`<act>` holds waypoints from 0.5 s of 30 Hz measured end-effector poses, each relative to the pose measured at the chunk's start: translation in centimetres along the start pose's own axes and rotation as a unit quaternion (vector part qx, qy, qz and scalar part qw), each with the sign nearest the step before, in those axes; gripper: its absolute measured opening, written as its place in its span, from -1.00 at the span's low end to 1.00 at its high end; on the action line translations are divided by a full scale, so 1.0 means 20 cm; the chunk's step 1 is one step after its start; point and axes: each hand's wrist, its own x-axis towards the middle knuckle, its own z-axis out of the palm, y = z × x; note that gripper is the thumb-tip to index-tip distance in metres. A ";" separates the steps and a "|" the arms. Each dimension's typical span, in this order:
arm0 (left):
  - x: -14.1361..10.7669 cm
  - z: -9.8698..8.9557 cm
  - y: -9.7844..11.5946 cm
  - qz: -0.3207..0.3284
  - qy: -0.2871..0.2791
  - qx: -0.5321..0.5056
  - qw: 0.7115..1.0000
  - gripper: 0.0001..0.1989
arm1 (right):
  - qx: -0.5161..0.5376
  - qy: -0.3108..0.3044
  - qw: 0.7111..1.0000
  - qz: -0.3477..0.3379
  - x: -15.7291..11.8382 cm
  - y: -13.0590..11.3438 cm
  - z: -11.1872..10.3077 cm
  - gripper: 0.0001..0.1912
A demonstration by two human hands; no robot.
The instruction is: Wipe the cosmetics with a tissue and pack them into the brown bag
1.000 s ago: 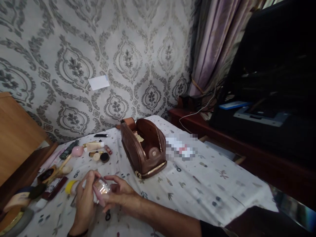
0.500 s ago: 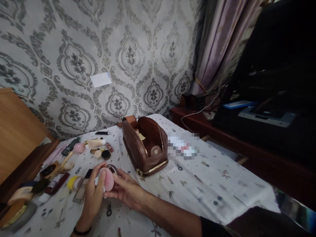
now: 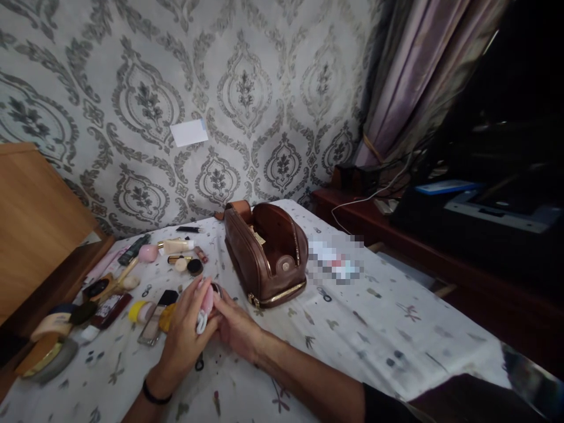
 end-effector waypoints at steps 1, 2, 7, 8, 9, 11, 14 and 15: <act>0.00 0.00 0.00 0.004 -0.002 -0.001 1.000 -0.42 | -0.011 -0.005 1.000 0.005 0.00 0.00 0.00 -0.36; 0.00 -0.01 0.00 0.009 -0.005 -0.002 1.000 -0.43 | -0.020 -0.009 1.000 0.008 0.00 0.00 0.00 -0.37; 0.02 -0.06 0.03 0.038 -0.008 -0.026 0.999 -0.45 | -0.021 -0.001 0.999 0.025 0.01 -0.02 -0.02 -0.41; 0.02 -0.07 0.04 0.040 -0.006 -0.032 0.999 -0.46 | -0.016 -0.006 0.999 0.035 0.01 -0.02 -0.02 -0.40; 0.02 -0.08 0.04 0.037 -0.004 -0.037 0.999 -0.48 | -0.011 -0.012 0.999 0.045 0.01 -0.02 -0.03 -0.39; 0.02 -0.09 0.05 0.014 0.003 -0.038 0.999 -0.51 | -0.001 -0.015 0.998 0.058 0.01 -0.02 -0.04 -0.42; 0.01 -0.09 0.06 -0.018 0.008 -0.033 0.999 -0.52 | 0.006 0.000 0.999 0.045 0.01 -0.03 -0.04 -0.50; 0.01 -0.08 0.06 -0.017 0.011 -0.032 0.999 -0.52 | 0.006 0.005 0.999 0.035 0.01 -0.03 -0.03 -0.50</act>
